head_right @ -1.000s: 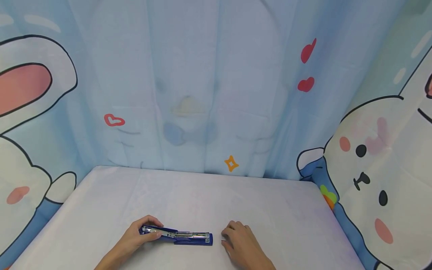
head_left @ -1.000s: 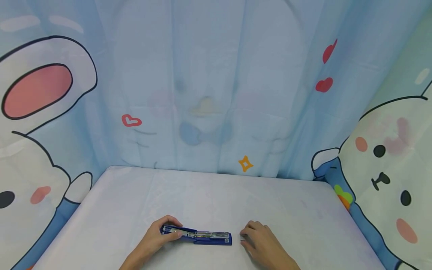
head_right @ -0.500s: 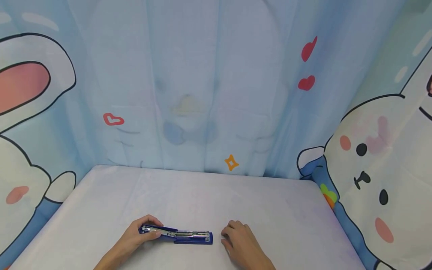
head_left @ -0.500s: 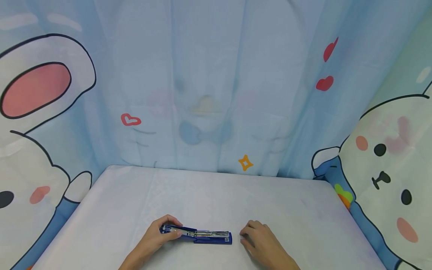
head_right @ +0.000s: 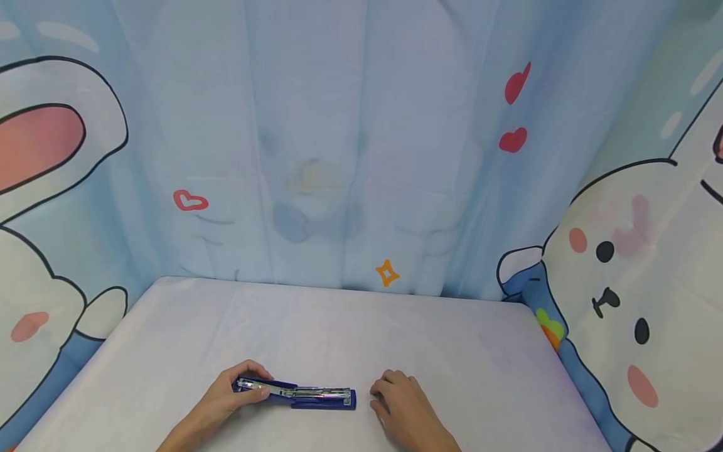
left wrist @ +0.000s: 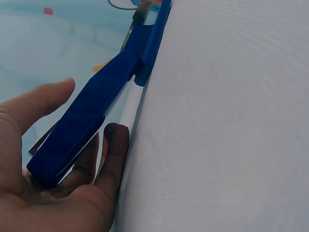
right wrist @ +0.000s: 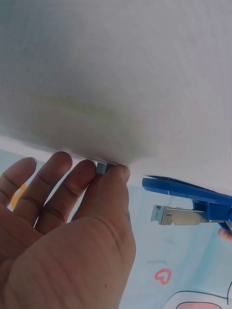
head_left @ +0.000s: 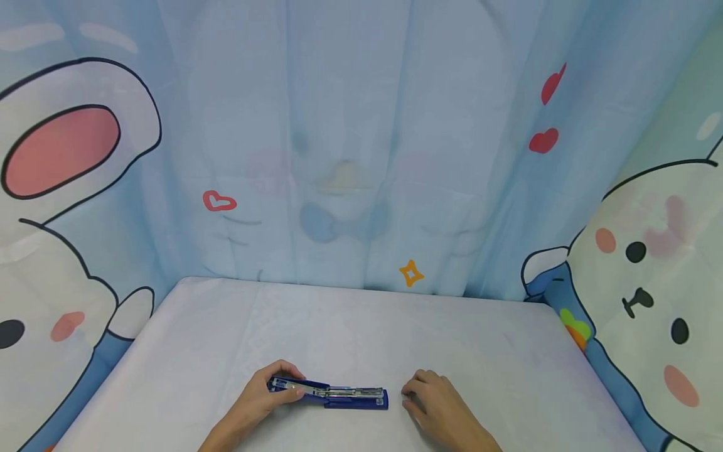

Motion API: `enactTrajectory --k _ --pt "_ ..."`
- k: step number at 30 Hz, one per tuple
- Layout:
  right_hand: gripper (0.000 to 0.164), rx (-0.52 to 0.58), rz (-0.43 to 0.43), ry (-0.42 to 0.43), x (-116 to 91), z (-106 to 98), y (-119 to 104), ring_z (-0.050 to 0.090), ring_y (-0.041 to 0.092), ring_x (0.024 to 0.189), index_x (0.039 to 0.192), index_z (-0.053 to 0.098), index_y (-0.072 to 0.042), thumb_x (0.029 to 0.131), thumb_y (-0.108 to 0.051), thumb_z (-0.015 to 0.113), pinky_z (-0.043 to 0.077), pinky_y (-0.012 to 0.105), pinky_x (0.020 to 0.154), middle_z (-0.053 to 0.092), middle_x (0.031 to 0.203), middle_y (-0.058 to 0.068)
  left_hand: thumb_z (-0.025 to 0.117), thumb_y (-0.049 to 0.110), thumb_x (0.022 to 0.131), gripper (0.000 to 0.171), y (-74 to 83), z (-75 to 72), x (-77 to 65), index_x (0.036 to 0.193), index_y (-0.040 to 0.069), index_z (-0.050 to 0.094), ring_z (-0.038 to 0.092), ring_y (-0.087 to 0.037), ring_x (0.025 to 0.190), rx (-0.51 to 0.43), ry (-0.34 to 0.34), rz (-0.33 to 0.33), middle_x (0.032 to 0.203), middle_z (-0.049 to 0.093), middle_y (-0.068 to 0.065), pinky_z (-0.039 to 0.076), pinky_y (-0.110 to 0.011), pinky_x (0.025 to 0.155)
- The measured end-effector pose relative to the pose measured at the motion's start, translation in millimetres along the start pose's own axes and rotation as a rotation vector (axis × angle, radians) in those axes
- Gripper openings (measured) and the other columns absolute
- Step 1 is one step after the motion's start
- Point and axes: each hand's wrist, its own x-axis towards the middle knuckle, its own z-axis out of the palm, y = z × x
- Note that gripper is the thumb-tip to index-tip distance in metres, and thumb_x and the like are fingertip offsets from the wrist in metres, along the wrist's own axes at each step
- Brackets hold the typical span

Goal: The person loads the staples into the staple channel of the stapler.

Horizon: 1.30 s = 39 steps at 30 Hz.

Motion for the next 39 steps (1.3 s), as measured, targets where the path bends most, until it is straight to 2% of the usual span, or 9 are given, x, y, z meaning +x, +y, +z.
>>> enactTrajectory --k 9,14,18,22,28,34,39 --pt "0.010 0.032 0.031 -0.017 0.1 -1.0 -2.2 0.060 0.006 0.090 0.097 0.079 -0.023 0.089 -0.025 0.084 0.056 0.039 0.087 0.066 0.092 -0.014 0.086 0.014 0.086 0.044 -1.5 -1.8 -0.6 0.122 -0.001 0.067 0.063 -0.017 0.107 -0.032 -0.044 0.021 0.122 0.069 -0.008 0.051 -0.021 0.090" --pt "0.010 0.040 0.017 -0.015 -0.1 -1.6 -1.3 0.061 0.006 0.091 0.098 0.079 -0.022 0.090 -0.025 0.084 0.057 0.039 0.086 0.067 0.094 -0.014 0.086 0.012 0.086 0.046 -3.1 -3.5 -0.9 0.124 -0.004 0.065 0.064 -0.017 0.107 -0.051 -0.074 0.042 0.122 0.069 -0.009 0.052 -0.021 0.091" --pt "0.011 0.042 0.005 -0.009 0.1 -1.4 -1.0 0.063 0.006 0.091 0.099 0.079 -0.022 0.090 -0.025 0.083 0.057 0.039 0.087 0.068 0.095 -0.014 0.085 0.011 0.087 0.046 -3.0 -4.6 -0.9 0.125 -0.004 0.065 0.065 -0.018 0.108 -0.054 -0.088 0.045 0.123 0.070 -0.009 0.053 -0.020 0.091" --pt "0.012 0.043 0.030 -0.009 1.8 -0.6 -1.7 0.064 0.007 0.093 0.100 0.078 -0.023 0.090 -0.027 0.083 0.059 0.040 0.090 0.070 0.096 -0.013 0.085 0.008 0.086 0.048 -2.3 -5.8 -0.7 0.127 -0.004 0.063 0.066 -0.018 0.109 -0.072 -0.110 0.036 0.124 0.070 -0.008 0.053 -0.021 0.093" --pt "0.013 0.057 0.046 -0.004 3.2 0.5 -2.2 0.067 0.008 0.094 0.102 0.078 -0.023 0.091 -0.027 0.083 0.060 0.037 0.091 0.072 0.097 -0.013 0.084 0.004 0.085 0.050 -2.2 -8.3 0.2 0.129 -0.007 0.061 0.064 -0.020 0.114 -0.082 -0.144 0.053 0.127 0.069 -0.012 0.052 -0.020 0.096" --pt "0.014 0.077 0.018 -0.002 3.7 -0.1 -2.8 0.061 0.002 0.089 0.104 0.077 -0.023 0.091 -0.026 0.083 0.060 0.032 0.087 0.071 0.097 -0.014 0.083 0.004 0.086 0.049 -2.1 -8.6 0.3 0.127 -0.009 0.059 0.065 -0.020 0.116 -0.098 -0.151 0.045 0.128 0.069 -0.012 0.053 -0.020 0.096" --pt "0.014 0.142 0.010 -0.018 5.2 -0.4 -2.8 0.056 0.001 0.086 0.105 0.077 -0.022 0.092 -0.025 0.082 0.060 0.030 0.085 0.069 0.098 -0.014 0.083 0.005 0.086 0.049 -1.8 -9.1 0.2 0.127 -0.009 0.059 0.065 -0.020 0.116 -0.107 -0.143 0.029 0.128 0.070 -0.009 0.054 -0.021 0.096"
